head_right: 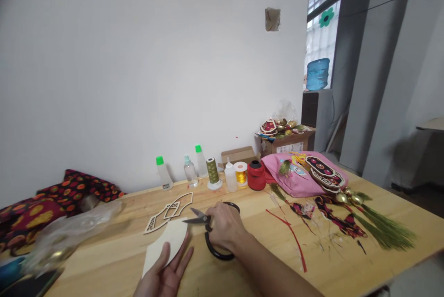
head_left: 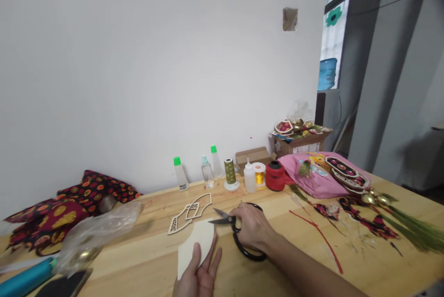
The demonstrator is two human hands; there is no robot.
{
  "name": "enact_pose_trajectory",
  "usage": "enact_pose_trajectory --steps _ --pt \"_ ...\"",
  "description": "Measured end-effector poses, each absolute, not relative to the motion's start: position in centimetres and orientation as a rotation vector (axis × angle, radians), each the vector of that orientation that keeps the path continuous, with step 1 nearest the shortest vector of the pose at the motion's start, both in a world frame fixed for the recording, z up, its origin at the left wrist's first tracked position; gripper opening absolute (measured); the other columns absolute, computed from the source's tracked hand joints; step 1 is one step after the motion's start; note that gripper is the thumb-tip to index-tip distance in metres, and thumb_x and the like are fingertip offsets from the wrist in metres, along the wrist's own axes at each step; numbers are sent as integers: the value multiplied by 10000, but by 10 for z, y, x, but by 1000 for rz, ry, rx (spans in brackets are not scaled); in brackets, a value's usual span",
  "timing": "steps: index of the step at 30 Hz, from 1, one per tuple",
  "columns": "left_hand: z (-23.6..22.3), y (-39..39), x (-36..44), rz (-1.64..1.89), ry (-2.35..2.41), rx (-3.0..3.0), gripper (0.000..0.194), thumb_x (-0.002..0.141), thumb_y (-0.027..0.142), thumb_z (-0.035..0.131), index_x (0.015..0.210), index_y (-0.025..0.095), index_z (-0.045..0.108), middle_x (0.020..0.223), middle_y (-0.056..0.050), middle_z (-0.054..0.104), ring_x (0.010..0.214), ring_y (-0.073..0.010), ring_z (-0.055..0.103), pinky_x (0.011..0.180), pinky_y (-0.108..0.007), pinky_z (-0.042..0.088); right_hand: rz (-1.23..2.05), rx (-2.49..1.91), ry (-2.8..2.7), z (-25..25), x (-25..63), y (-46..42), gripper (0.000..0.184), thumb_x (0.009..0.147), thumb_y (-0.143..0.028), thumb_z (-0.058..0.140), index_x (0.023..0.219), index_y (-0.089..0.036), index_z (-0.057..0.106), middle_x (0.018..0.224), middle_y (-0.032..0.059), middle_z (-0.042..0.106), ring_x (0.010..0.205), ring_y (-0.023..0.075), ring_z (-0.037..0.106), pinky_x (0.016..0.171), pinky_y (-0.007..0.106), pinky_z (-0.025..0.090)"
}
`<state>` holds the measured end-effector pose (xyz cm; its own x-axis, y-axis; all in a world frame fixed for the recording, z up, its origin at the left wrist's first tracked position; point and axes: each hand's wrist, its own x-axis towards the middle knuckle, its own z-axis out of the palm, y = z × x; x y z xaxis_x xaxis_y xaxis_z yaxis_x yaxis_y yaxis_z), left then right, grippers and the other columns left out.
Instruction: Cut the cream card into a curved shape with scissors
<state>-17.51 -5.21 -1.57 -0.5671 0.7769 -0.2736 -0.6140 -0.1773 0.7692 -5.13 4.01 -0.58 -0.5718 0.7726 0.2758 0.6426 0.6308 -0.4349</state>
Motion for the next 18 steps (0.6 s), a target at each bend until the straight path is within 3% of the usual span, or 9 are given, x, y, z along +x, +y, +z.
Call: enact_pose_trajectory --steps 18 --pt "-19 -54 -175 1864 1111 213 383 780 33 414 1151 95 486 924 -185 666 930 -287 579 868 -521 391 420 -1144 -2364 -3 -47 44 318 565 -196 539 868 -231 630 816 43 603 788 190 554 668 234 381"
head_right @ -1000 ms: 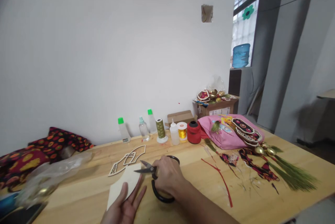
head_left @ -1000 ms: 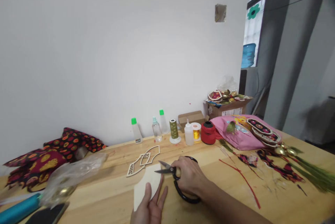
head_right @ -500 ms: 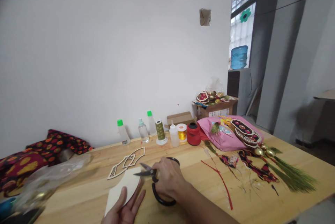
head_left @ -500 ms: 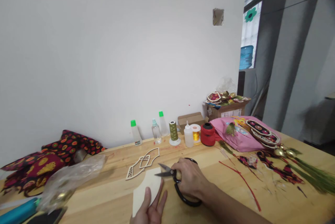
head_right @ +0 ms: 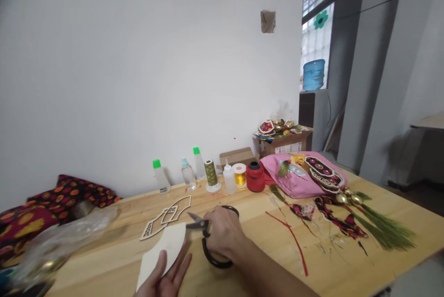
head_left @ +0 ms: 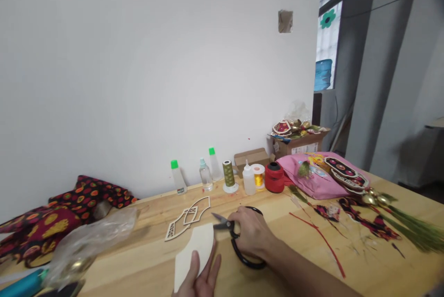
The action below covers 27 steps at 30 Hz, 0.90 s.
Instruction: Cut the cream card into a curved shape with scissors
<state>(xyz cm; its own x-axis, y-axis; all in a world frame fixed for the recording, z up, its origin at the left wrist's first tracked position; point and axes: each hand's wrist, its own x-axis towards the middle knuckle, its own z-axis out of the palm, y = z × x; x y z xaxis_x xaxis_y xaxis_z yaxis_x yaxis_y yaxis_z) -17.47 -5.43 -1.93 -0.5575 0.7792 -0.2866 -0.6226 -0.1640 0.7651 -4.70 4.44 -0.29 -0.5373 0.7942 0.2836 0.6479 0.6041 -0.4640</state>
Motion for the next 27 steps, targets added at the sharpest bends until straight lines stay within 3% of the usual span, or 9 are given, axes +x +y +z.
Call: enact_pose_trajectory --steps 4,9,13,18,27 --pt "-20 -55 -174 1897 1093 235 379 781 37 415 1132 143 511 961 -161 661 948 -288 570 855 -531 399 452 -1225 -2235 -6 -48 44 321 619 -194 510 920 -224 616 842 48 600 816 176 547 715 232 374" --pt "-21 -54 -176 1910 1088 224 369 793 50 400 1124 160 520 1002 -158 647 949 -290 572 839 -559 398 472 -1026 -2408 -7 -52 41 325 574 -205 551 888 -248 622 814 26 597 772 171 547 664 218 378" --pt "-25 -55 -178 1868 1079 221 349 795 74 409 1116 140 530 1003 -169 644 978 -281 556 875 -521 383 400 -1207 -2322 -3 -48 45 308 581 -177 523 867 -224 627 809 48 592 787 187 549 673 240 375" --pt "-26 -54 -177 1901 1051 216 417 789 61 416 1171 212 487 1069 -132 623 996 -274 547 872 -526 382 431 -1057 -2341 -2 -47 44 323 592 -186 528 901 -234 612 821 30 584 784 164 537 672 219 363" --pt "-14 -53 -173 1886 1115 265 324 804 74 394 1099 114 522 1067 -196 607 957 -285 570 841 -541 404 374 -1053 -2389 -10 -52 48 310 590 -208 538 890 -233 612 812 34 566 770 175 534 634 229 353"
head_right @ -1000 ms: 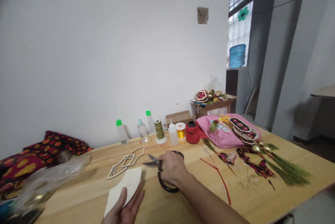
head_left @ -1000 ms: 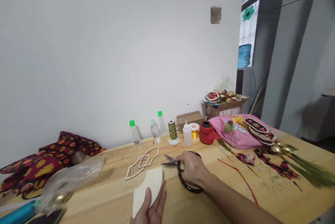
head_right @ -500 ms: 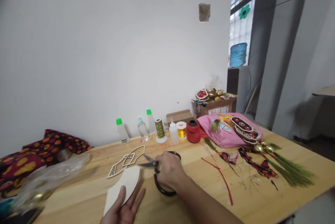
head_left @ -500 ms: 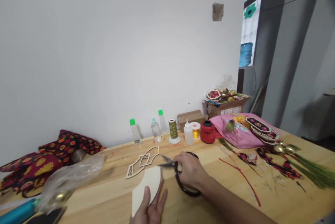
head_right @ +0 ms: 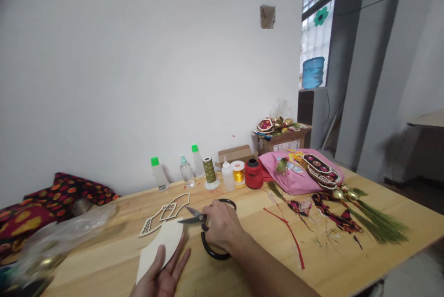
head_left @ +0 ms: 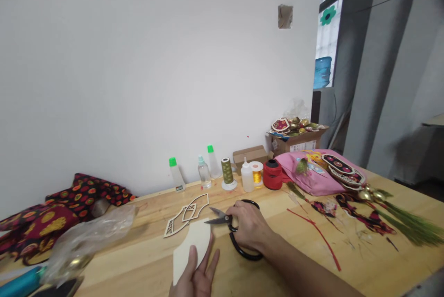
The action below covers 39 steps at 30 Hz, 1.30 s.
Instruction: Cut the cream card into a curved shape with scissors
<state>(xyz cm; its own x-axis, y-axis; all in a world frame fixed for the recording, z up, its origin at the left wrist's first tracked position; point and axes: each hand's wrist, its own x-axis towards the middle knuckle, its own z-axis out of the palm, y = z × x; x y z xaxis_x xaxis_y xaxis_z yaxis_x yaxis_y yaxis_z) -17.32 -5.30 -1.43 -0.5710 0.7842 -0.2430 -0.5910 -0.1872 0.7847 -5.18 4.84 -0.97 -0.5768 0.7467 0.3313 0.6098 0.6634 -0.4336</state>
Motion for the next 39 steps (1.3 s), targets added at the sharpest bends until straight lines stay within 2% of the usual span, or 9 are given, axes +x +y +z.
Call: enact_pose_trajectory --steps 10,15,19,24,29,34,39 --pt "-13 -53 -173 1877 1117 227 299 784 52 422 1058 97 531 1023 -187 631 964 -285 561 869 -523 388 374 -1112 -2388 -11 -53 48 308 591 -213 547 890 -241 617 828 28 576 772 169 541 644 228 356" --pt "-31 -62 -184 1856 1137 199 343 752 34 469 1091 67 508 952 -203 653 960 -296 558 863 -500 403 364 -1171 -2338 -10 -48 56 311 618 -188 500 905 -200 619 817 66 585 772 196 543 653 259 361" --pt "-36 -59 -190 1909 1111 241 348 749 25 470 1086 101 514 994 -184 643 940 -306 568 817 -536 425 387 -1022 -2414 -10 -46 54 336 574 -193 540 895 -241 626 816 26 594 779 170 539 660 223 362" --pt "-34 -53 -189 1853 1117 249 368 774 59 454 1141 64 468 1019 -219 623 968 -283 555 853 -477 419 358 -902 -2495 -12 -49 51 343 568 -215 547 900 -241 627 813 22 601 765 170 546 645 223 372" --pt "-45 -61 -196 1794 1078 230 417 759 59 478 1174 85 450 1013 -197 632 979 -267 555 877 -452 404 354 -984 -2451 -14 -53 58 329 592 -244 528 904 -234 629 797 47 606 758 194 551 644 253 378" --pt "-44 -60 -195 1862 1084 234 364 779 64 445 1135 122 496 968 -158 660 961 -264 566 878 -490 391 358 -892 -2460 -15 -52 55 349 559 -224 539 896 -245 628 789 26 600 726 174 542 616 232 375" --pt "-34 -58 -190 1900 1098 263 307 795 66 414 1080 93 526 947 -174 662 947 -259 574 884 -507 375 361 -847 -2460 -18 -53 52 343 558 -218 543 890 -239 628 788 26 601 742 175 547 634 230 385"
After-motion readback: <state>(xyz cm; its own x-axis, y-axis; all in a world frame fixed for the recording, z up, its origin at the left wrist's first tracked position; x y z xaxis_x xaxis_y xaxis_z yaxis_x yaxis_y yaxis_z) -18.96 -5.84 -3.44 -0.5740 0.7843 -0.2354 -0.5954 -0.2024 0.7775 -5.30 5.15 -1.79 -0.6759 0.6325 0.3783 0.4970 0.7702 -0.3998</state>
